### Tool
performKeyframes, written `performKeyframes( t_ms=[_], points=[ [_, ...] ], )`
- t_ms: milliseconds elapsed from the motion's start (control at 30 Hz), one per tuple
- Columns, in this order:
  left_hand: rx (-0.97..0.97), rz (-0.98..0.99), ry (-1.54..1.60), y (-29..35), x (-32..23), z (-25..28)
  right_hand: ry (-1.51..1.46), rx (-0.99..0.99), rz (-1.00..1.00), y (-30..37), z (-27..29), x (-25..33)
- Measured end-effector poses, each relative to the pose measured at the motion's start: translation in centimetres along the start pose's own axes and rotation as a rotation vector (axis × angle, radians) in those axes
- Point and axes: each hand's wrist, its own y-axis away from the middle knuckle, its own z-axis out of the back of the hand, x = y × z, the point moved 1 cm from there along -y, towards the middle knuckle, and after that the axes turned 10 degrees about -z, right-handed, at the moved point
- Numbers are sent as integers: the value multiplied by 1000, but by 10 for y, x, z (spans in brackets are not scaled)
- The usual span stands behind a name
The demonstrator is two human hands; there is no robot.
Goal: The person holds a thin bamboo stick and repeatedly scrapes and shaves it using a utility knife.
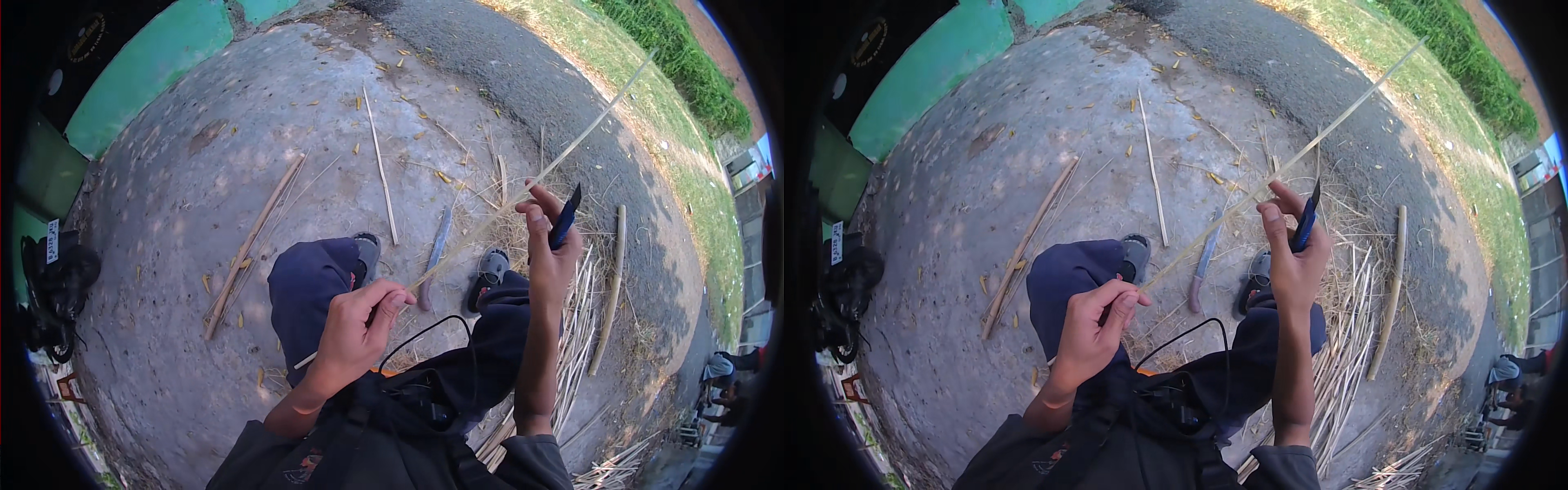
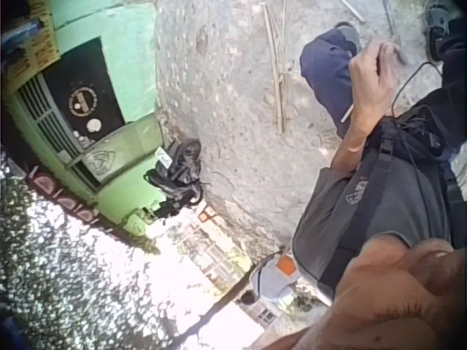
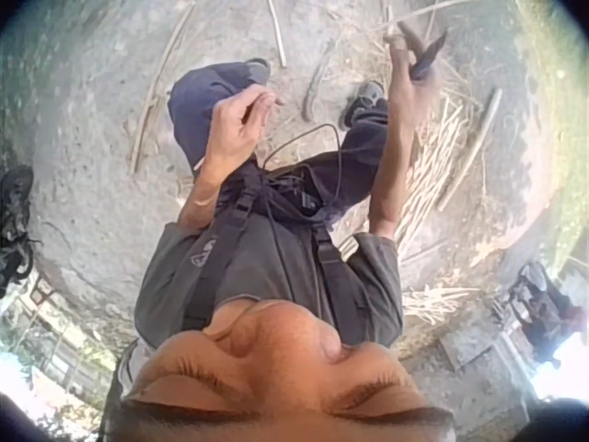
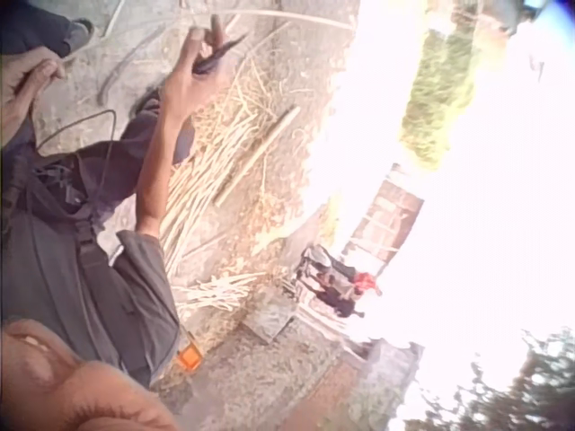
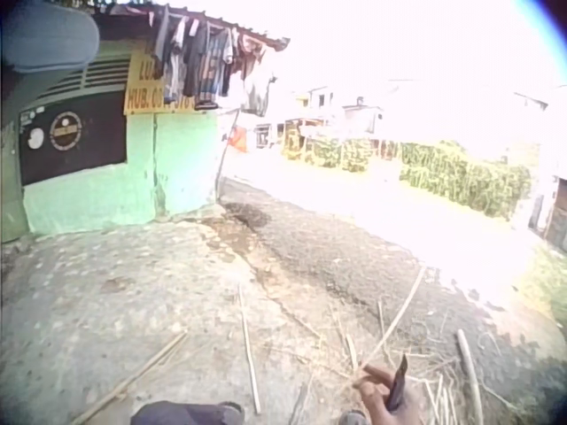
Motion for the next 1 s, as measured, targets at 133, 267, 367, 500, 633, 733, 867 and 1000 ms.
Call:
performKeyframes(
  t_ms=[133,267,367,500,633,733,867,1000],
  points=[
    [-114,-42,-75,-2,-1,-8,110,269,185,36,-2,-13],
    [-147,-4,-6,-3,-7,-15,316,324,382,70,-15,-11],
    [-143,-38,13,2,0,-22,343,321,486,76,-24,-23],
    [-147,-14,61,2,-1,-30,374,305,491,80,-23,-23],
    [-90,77,209,6,4,-35,422,294,502,79,-19,-28],
    [-77,171,352,10,6,-38,437,291,525,80,-16,-27],
    [-131,150,478,11,4,-44,437,272,532,75,-11,-25],
    [-13,339,694,11,-6,-40,425,297,536,78,-13,-26]
  ],
)
